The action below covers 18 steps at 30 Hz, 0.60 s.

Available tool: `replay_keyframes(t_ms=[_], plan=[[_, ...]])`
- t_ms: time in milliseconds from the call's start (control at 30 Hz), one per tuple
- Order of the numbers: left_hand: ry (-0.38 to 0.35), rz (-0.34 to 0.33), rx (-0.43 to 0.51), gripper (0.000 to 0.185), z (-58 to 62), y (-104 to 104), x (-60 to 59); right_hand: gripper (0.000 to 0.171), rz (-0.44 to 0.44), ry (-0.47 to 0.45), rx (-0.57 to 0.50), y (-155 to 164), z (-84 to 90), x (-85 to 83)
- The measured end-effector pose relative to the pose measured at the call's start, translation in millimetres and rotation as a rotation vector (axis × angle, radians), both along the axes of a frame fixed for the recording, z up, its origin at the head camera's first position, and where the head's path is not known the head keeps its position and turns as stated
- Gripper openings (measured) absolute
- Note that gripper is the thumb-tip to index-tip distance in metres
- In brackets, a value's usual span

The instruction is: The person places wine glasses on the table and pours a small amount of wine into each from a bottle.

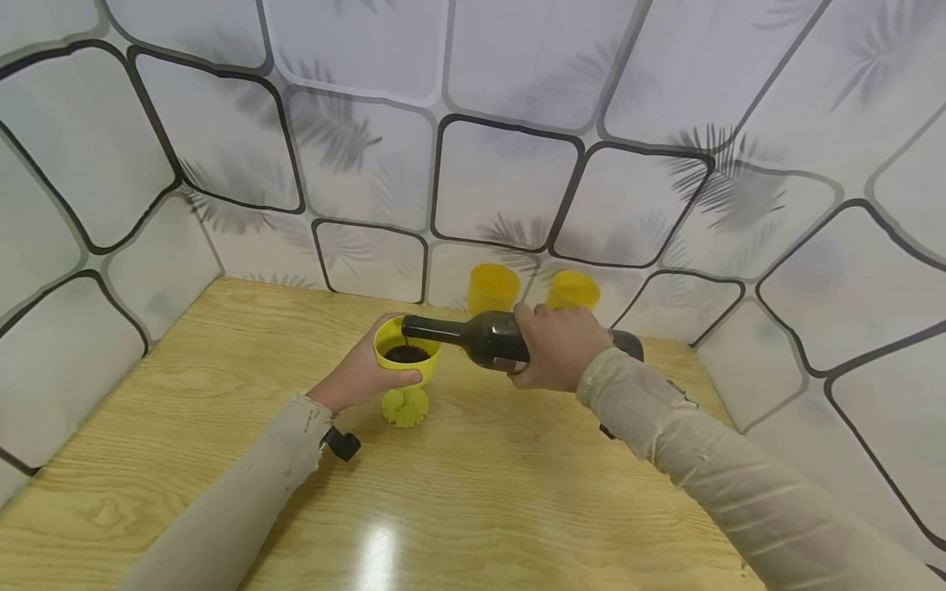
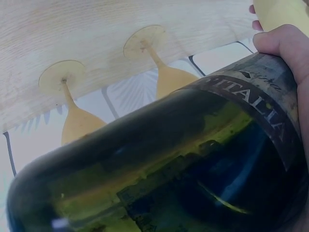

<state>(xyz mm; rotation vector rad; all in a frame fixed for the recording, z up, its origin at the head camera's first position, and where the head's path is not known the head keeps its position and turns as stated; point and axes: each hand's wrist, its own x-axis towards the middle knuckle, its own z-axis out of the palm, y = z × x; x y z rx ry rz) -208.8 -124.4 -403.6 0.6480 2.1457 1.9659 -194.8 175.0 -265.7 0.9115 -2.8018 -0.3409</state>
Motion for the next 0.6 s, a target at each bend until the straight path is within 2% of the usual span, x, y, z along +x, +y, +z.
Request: replay_keyframes(t_ms=[600], plan=[[-0.006,-0.011,0.010,0.083,1.8,-0.1,0.9,0.064,-0.004,0.003,-0.014,-1.2,-2.2,0.3]])
